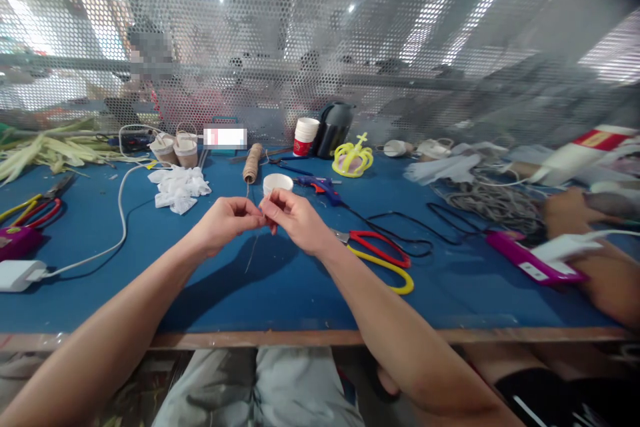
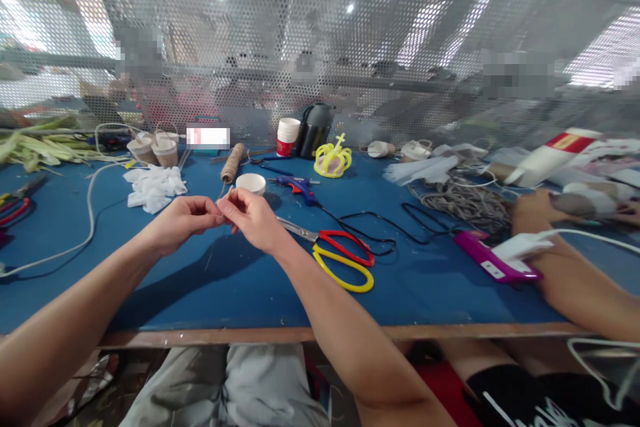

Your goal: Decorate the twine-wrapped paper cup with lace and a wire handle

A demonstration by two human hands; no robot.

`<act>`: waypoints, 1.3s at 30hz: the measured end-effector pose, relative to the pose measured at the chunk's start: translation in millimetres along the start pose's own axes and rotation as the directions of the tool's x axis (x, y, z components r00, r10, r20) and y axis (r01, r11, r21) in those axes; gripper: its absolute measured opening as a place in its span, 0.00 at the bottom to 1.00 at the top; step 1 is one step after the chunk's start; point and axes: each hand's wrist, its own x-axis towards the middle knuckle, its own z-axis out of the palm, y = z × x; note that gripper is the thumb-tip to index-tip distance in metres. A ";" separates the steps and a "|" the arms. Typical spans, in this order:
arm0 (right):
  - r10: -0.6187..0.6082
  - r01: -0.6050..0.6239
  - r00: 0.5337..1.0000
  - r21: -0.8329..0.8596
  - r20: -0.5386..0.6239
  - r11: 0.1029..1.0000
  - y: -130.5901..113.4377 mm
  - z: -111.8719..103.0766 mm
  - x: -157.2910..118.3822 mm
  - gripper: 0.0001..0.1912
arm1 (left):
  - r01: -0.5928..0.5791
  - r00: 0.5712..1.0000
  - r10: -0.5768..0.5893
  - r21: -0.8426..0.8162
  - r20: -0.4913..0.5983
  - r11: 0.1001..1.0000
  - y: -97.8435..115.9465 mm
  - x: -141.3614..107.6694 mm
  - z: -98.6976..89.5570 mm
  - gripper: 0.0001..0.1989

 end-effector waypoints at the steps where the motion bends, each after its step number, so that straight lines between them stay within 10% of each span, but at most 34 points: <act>1: 0.003 -0.003 1.000 0.014 0.012 1.000 -0.6 -0.8 0.2 0.13 | 0.024 1.000 -0.024 -0.016 0.013 1.000 1.2 -0.3 -0.6 0.09; 20: 0.064 -0.065 0.998 -0.102 -0.017 0.993 2.5 -2.8 0.5 0.14 | -0.184 0.982 0.190 0.380 0.022 0.906 -1.4 -0.7 -5.4 0.09; 30: 0.045 -0.075 0.991 -0.249 -0.124 0.966 5.8 2.2 -0.3 0.14 | -0.107 0.991 0.123 0.256 -0.045 0.961 -3.0 0.0 1.0 0.09; 39: 0.002 -0.003 1.000 0.043 0.013 0.999 0.5 0.1 -1.0 0.13 | 0.074 0.995 -0.070 -0.053 0.069 0.996 1.7 -0.3 -5.9 0.11</act>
